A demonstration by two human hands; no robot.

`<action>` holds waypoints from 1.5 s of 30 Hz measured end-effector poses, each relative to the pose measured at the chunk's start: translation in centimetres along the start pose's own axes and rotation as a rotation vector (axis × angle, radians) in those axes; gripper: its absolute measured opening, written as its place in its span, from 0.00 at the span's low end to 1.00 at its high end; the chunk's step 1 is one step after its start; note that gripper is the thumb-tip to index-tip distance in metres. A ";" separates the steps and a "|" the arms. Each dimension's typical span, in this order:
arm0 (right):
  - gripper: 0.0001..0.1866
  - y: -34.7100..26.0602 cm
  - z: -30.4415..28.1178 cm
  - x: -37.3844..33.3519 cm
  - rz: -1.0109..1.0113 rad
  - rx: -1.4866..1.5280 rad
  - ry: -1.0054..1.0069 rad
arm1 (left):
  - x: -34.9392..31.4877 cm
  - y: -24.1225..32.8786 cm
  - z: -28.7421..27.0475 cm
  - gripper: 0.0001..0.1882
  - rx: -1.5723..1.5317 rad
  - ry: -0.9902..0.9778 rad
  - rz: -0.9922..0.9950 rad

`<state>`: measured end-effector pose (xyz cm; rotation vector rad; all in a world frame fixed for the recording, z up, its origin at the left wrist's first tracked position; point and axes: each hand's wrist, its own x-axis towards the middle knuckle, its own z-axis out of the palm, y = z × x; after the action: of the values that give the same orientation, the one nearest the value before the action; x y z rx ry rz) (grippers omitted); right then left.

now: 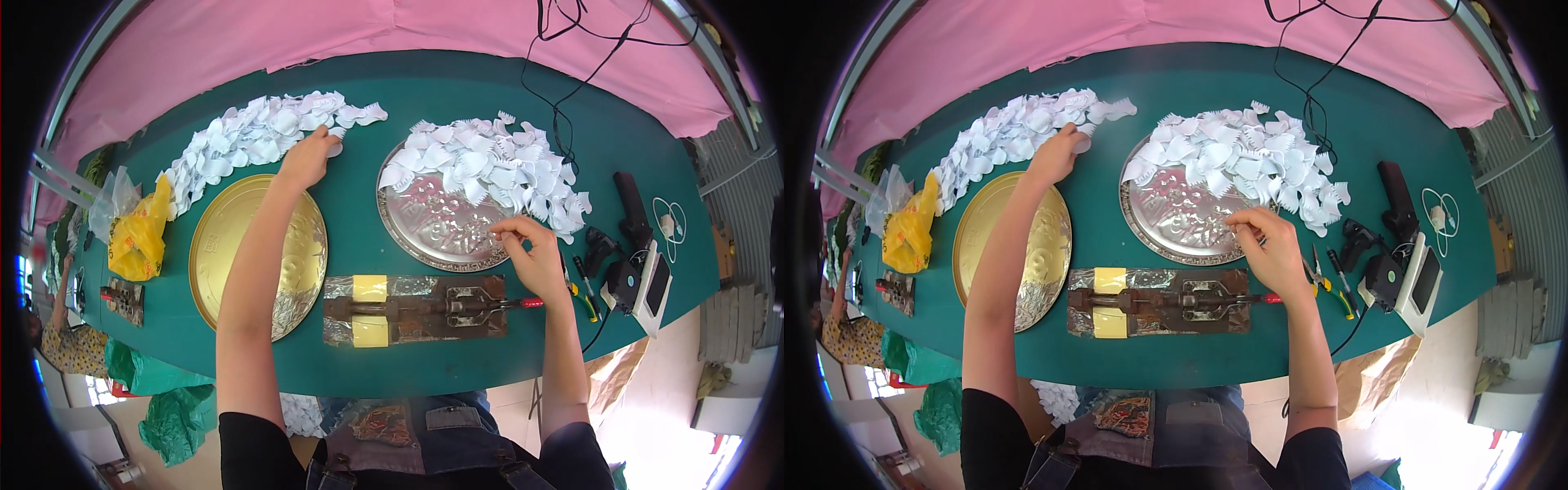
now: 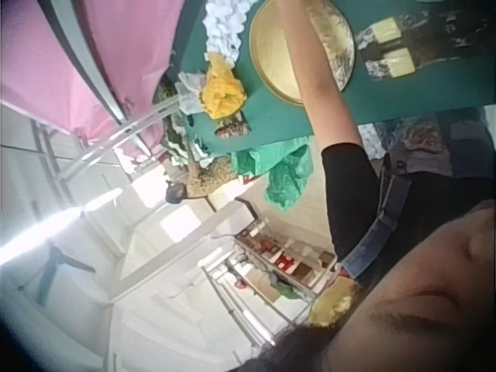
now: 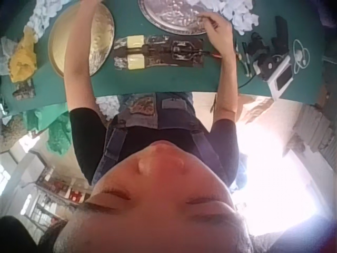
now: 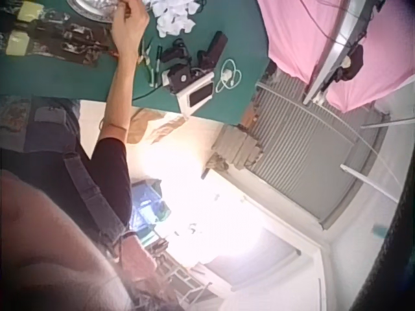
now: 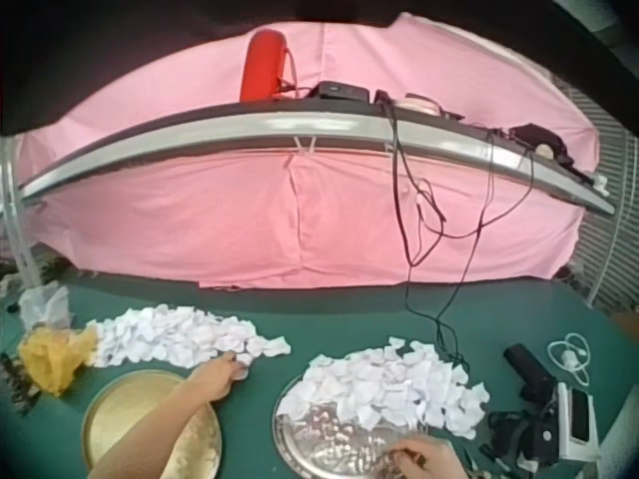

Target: The person assembles small fabric petals with metal fasteners using a manual press tool.

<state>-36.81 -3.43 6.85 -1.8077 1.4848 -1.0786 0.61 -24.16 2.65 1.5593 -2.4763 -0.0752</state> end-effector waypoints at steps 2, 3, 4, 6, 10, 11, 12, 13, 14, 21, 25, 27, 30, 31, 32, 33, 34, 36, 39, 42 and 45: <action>0.09 0.5 -0.2 0.7 0.033 -0.007 -0.005 | -0.5 0.0 -1.5 0.18 -0.065 0.046 -0.020; 0.10 0.6 -0.4 1.0 0.059 -0.014 -0.013 | -0.9 -0.6 -1.3 0.18 -0.066 0.044 -0.022; 0.10 0.9 -0.4 1.3 0.042 -0.039 -0.013 | -1.5 -1.6 -1.2 0.18 -0.065 0.069 -0.011; 0.09 1.8 -0.1 2.5 0.020 -0.128 -0.021 | -2.2 -1.0 -1.4 0.18 -0.072 0.082 0.005; 0.12 3.3 1.2 5.1 0.015 -0.377 -0.045 | -8.8 4.7 -3.9 0.13 -1.010 -0.025 -0.111; 0.13 3.9 1.7 5.6 -0.052 -0.413 -0.013 | -11.0 7.1 -6.1 0.12 -1.065 -0.114 -0.056; 0.14 4.0 2.3 6.4 -0.055 -0.438 -0.016 | -13.6 8.0 -6.0 0.16 -1.076 -0.024 0.022; 0.14 4.1 2.9 7.2 -0.054 -0.467 -0.018 | -15.7 9.2 -6.7 0.17 -1.049 -0.110 0.023; 0.16 3.9 3.2 7.7 -0.010 -0.497 -0.040 | -17.4 9.6 -6.4 0.17 -1.025 -0.134 0.074; 0.22 3.7 4.5 8.9 0.031 -0.503 -0.058 | -22.4 12.6 -3.8 0.09 -0.770 0.133 0.145; 0.17 3.8 3.8 8.7 0.015 -0.584 -0.050 | -22.8 12.7 -2.2 0.09 -0.739 0.240 0.159; 0.13 2.4 3.7 8.1 -0.012 -0.409 0.015 | -22.7 12.2 -1.4 0.09 -0.877 0.213 0.215; 0.13 -0.8 4.7 6.4 -0.057 -0.259 0.028 | -22.7 11.7 -0.5 0.09 -1.036 0.207 0.141; 0.13 -2.1 5.3 5.9 -0.026 -0.233 -0.022 | -22.7 11.7 -0.4 0.09 -0.981 0.236 0.173; 0.13 -2.8 5.9 5.4 -0.041 -0.180 -0.057 | -22.7 11.8 -0.3 0.09 -0.984 0.238 0.172; 0.13 -3.4 6.7 5.0 -0.058 -0.124 -0.094 | -22.7 11.9 -0.1 0.09 -0.987 0.245 0.170; 0.12 -4.4 7.3 4.6 -0.072 -0.106 -0.144 | -22.8 12.0 0.1 0.09 -0.990 0.254 0.168; 0.12 -5.8 8.8 3.9 -0.064 -0.102 -0.268 | -22.8 12.0 0.3 0.09 -0.978 0.269 0.172; 0.11 -7.3 10.5 3.0 -0.156 -0.123 -0.399 | -22.7 11.9 0.3 0.09 -0.966 0.273 0.188; 0.10 -7.5 11.6 2.4 -0.161 -0.100 -0.450 | -22.6 12.2 0.4 0.10 -0.945 0.284 0.211; 0.09 -7.4 12.7 1.6 -0.240 -0.134 -0.436 | -22.9 12.3 0.6 0.11 -0.880 0.326 0.238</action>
<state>-22.06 -4.11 6.71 -2.1868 1.1211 -0.6383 -0.87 1.71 0.44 0.8179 -1.9196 -0.6988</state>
